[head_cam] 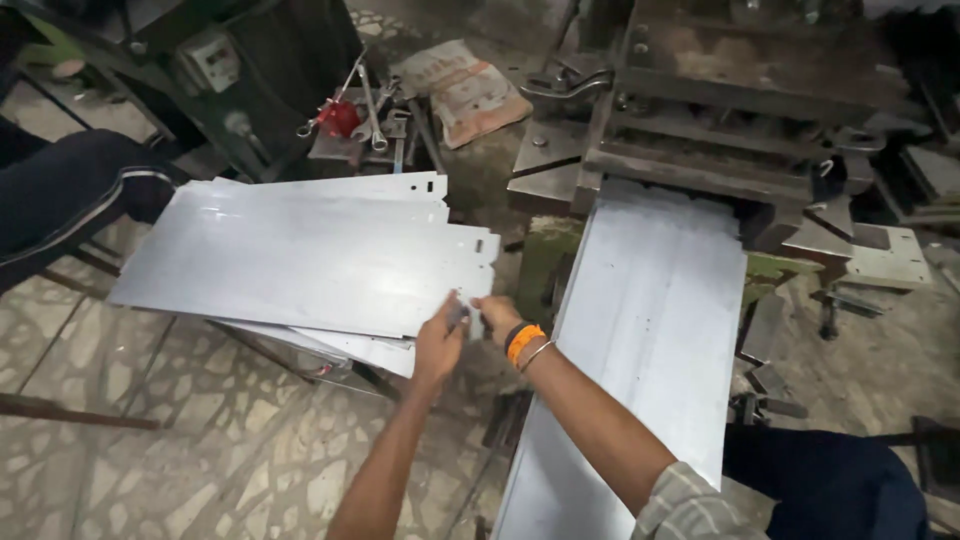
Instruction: Feeding metal sheets into an industrial stamping machine for processing and stacking the finished parts.
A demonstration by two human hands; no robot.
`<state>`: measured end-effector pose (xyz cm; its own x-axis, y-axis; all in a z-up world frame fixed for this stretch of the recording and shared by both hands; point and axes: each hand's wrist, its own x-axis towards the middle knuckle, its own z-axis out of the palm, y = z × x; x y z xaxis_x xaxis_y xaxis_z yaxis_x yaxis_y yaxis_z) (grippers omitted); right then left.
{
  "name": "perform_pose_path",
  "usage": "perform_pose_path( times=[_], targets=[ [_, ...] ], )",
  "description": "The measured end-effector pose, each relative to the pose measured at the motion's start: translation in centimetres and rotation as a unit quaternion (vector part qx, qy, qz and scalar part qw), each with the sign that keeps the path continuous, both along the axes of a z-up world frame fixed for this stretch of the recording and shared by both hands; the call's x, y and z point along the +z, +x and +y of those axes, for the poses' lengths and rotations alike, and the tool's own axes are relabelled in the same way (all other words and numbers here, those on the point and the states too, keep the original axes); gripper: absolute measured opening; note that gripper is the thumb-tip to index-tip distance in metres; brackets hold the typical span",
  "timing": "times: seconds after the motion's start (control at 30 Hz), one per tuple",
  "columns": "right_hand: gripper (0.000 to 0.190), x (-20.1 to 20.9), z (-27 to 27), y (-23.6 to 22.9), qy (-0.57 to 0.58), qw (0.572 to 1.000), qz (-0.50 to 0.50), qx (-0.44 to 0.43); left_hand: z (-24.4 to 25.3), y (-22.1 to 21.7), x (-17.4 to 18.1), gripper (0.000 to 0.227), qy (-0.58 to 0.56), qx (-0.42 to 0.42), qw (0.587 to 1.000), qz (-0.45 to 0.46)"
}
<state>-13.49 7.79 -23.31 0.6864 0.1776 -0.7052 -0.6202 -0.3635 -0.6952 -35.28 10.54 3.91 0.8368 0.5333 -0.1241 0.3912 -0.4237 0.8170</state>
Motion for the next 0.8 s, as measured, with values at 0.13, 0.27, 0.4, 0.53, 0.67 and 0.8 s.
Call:
perform_pose_path(
  times=[0.13, 0.27, 0.4, 0.53, 0.67, 0.8],
  targets=[
    [0.04, 13.4, -3.9, -3.2, 0.041, 0.996, -0.056, -0.05, 1.7, 1.6, -1.1, 0.066, 0.037, 0.4, 0.903, -0.154],
    [0.02, 24.6, -8.0, -6.7, 0.151, 0.98, -0.123, -0.029, 7.0, 1.0, -1.5, 0.077, -0.372, 0.584, 0.664, -0.281],
    [0.018, 35.3, -15.4, -12.7, 0.184, 0.976, -0.117, 0.018, 10.1, 0.3, -6.6, 0.078, -0.428, 0.506, 0.63, -0.405],
    [0.024, 35.3, -24.3, -13.6, 0.236, 0.96, -0.15, 0.022, 6.7, -2.7, -6.0, 0.051, -0.413, 0.42, 0.702, -0.402],
    [0.075, 31.3, -31.9, -9.3, 0.298, 0.946, -0.12, -0.028, 3.7, -6.8, -1.8, 0.055, -0.436, 0.298, 0.771, -0.357],
    [0.058, 38.9, -31.5, -12.9, 0.253, 0.96, -0.11, 0.043, 5.1, -7.0, -5.3, 0.063, -0.398, 0.17, 0.863, -0.261]
  ],
)
